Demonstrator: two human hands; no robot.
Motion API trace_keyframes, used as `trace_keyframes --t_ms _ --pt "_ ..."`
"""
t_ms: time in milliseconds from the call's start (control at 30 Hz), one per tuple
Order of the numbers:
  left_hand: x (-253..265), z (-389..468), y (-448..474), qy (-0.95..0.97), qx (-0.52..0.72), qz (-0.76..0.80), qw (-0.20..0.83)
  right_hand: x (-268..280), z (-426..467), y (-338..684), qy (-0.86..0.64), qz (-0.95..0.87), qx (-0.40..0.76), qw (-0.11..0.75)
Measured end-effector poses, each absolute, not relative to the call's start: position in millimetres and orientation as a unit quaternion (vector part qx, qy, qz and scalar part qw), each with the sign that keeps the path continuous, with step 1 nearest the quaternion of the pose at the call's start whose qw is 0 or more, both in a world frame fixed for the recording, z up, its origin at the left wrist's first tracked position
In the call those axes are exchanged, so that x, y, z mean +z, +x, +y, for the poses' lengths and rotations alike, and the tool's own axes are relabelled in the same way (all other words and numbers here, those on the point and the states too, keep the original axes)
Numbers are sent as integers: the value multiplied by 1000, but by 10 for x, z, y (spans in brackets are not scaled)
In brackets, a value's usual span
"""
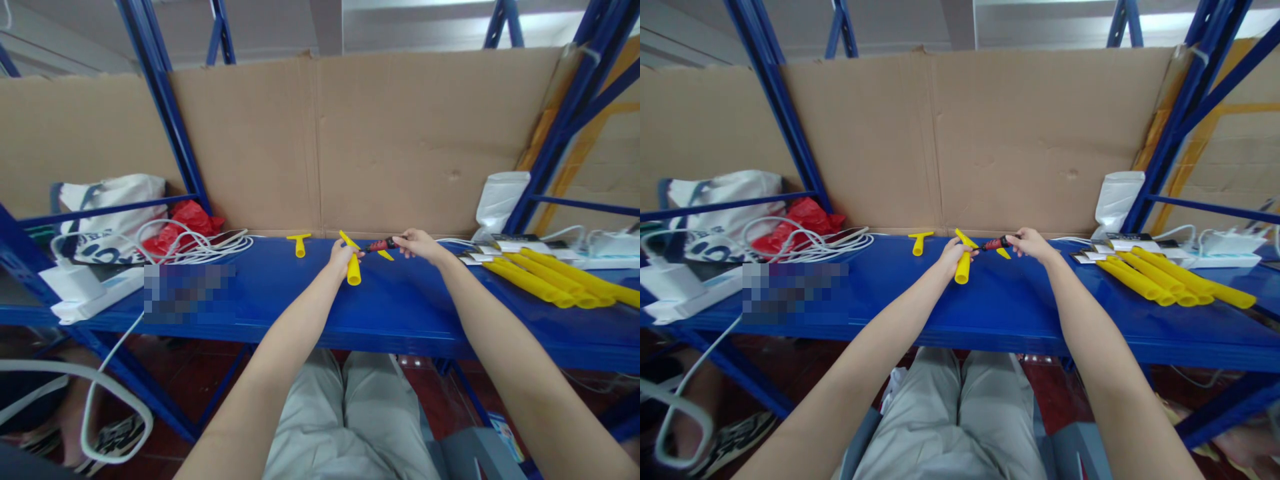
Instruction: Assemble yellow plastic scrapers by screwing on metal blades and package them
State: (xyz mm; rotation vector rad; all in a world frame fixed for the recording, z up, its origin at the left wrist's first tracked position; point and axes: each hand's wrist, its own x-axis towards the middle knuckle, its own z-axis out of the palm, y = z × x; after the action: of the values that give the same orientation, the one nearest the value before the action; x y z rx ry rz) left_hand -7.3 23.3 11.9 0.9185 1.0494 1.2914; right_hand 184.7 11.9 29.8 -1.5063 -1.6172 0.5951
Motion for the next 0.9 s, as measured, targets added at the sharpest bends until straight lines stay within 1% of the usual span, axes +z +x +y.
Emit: trace_keyframes --t_ms 100,200,333,433,600,733,900 --pt "106 244 -86 399 543 456 581 353 144 1856 -599 -589 188 509" --pt "86 261 -93 401 534 465 581 397 177 1881 -585 -523 167 597" --pt "59 296 -98 403 526 478 577 420 200 1925 -556 -455 156 678" --pt "50 319 -109 406 516 486 576 421 200 1942 -545 -418 155 710" --pt "57 311 -112 420 493 478 593 457 160 1915 -491 -372 207 760" --pt "55 285 -96 439 471 456 614 498 116 1884 -467 -359 241 772" --pt "35 290 -96 447 455 445 628 508 91 1866 -451 -355 257 777"
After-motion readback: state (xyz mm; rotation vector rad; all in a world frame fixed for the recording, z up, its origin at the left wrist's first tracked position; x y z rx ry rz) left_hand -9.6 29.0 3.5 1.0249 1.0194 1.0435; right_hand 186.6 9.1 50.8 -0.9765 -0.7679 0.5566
